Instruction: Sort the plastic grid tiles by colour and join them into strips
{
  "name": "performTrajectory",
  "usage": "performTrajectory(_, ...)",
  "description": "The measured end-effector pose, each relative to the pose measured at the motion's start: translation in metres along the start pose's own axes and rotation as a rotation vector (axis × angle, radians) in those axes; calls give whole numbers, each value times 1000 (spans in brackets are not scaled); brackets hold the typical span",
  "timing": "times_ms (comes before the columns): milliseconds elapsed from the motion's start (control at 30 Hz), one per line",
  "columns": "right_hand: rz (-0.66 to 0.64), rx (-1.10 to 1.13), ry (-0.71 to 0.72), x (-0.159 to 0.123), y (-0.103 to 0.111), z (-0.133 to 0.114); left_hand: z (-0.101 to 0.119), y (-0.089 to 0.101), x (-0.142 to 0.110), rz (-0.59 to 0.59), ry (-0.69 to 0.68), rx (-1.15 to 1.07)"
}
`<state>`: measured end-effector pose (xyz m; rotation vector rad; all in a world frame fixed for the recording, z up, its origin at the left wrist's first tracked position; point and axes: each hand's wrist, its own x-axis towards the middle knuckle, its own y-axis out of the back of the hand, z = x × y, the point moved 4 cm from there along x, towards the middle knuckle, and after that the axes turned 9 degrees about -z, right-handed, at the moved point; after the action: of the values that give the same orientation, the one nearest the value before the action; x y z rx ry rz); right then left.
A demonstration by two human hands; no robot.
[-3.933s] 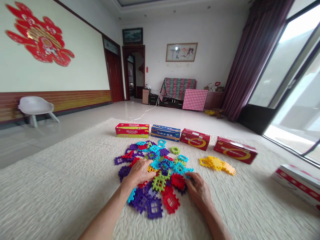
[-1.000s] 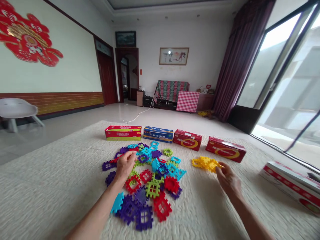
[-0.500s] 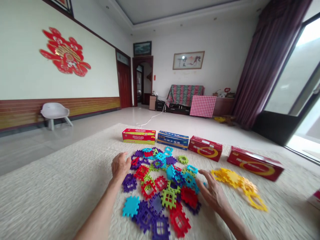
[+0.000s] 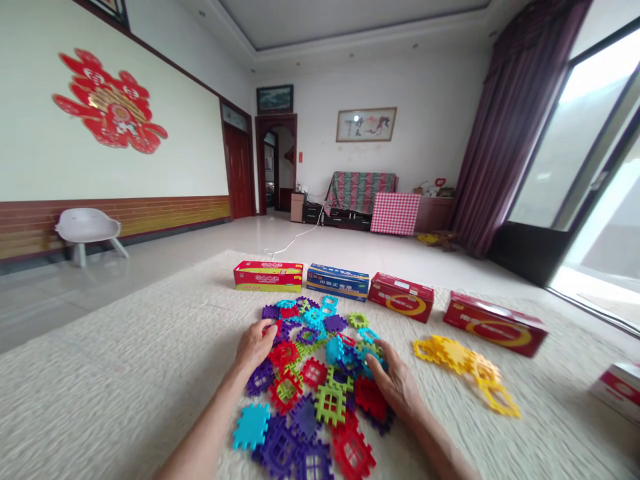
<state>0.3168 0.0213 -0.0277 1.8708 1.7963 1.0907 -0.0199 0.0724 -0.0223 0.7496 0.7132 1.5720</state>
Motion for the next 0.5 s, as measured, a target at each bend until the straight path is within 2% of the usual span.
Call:
performTrajectory(133, 15, 177, 15, -1, -5, -15, 21, 2, -10, -6, -50, -111)
performTrajectory(267, -5, 407, 107, 3, 6, -37, 37, 11, -13, 11, -148, -230)
performTrajectory(333, -53, 485, 162, 13, 13, -46, 41, 14, -6, -25, -211, -346)
performTrajectory(400, -47, 475, 188, 28, 19, -44, 40, 15, 9, -91, -254, -468)
performTrajectory(433, -25, 439, 174, 38, 21, -39, 37, 16, 18, -107, -266, -503)
performTrajectory(500, 12, 326, 84, 59, 19, -19, 26, 18, 40, -60, -263, -479)
